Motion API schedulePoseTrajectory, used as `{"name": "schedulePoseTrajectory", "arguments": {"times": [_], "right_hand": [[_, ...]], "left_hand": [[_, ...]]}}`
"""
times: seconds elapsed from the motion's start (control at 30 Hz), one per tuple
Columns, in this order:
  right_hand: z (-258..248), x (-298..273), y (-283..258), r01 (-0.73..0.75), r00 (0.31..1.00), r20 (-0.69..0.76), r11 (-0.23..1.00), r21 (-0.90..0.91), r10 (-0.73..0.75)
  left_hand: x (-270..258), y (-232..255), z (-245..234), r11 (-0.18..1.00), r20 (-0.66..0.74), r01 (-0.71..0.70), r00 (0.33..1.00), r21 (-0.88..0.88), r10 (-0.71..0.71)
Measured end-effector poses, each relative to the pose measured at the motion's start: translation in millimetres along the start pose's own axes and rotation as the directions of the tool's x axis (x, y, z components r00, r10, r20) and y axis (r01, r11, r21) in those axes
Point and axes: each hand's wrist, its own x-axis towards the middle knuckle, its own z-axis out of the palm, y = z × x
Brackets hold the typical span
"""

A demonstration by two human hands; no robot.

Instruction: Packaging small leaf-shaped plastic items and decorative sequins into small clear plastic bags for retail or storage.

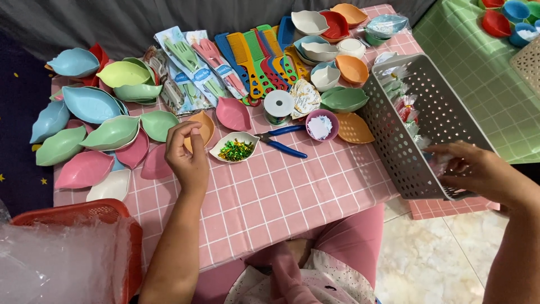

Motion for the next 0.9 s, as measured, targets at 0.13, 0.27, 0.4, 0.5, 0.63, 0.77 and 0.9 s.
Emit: {"name": "schedulePoseTrajectory", "arguments": {"times": [0.13, 0.27, 0.4, 0.5, 0.63, 0.77, 0.9], "right_hand": [[2.9, 8.4, 15.5, 0.0, 0.999, -0.043, 0.988, -0.152, -0.007], [-1.2, 7.2, -20.3, -0.358, 0.934, -0.041, 0.928, -0.1, 0.356], [1.5, 17.3, -12.6, -0.368, 0.925, 0.024, 0.91, -0.192, 0.379], [-5.1, 16.0, -36.5, -0.443, 0.871, 0.15, 0.88, -0.172, 0.467], [11.0, 37.7, -8.4, -0.301, 0.894, 0.196, 0.865, -0.403, 0.403], [6.7, 40.5, -21.1, -0.406, 0.867, 0.297, 0.913, -0.042, 0.399], [0.5, 35.7, -31.4, -0.512, 0.816, 0.383, 0.849, 0.133, 0.432]], "left_hand": [[-0.2, -1.3, 0.2, 1.0, -0.003, 0.007, 1.0, 0.009, -0.007], [-0.8, -2.0, 1.1, 1.0, 0.008, 0.007, 1.0, 0.003, -0.007], [-1.6, -3.0, 0.9, 1.0, 0.01, 0.016, 1.0, -0.007, -0.016], [-0.3, -3.2, 0.3, 1.0, 0.005, 0.024, 1.0, -0.014, -0.024], [-0.4, -4.8, -0.4, 0.999, 0.003, 0.032, 0.999, -0.013, -0.032], [1.5, -4.7, -2.2, 0.999, -0.001, 0.044, 0.999, 0.003, -0.044], [1.4, -6.5, -1.9, 0.998, 0.003, 0.061, 0.998, 0.001, -0.061]]}}
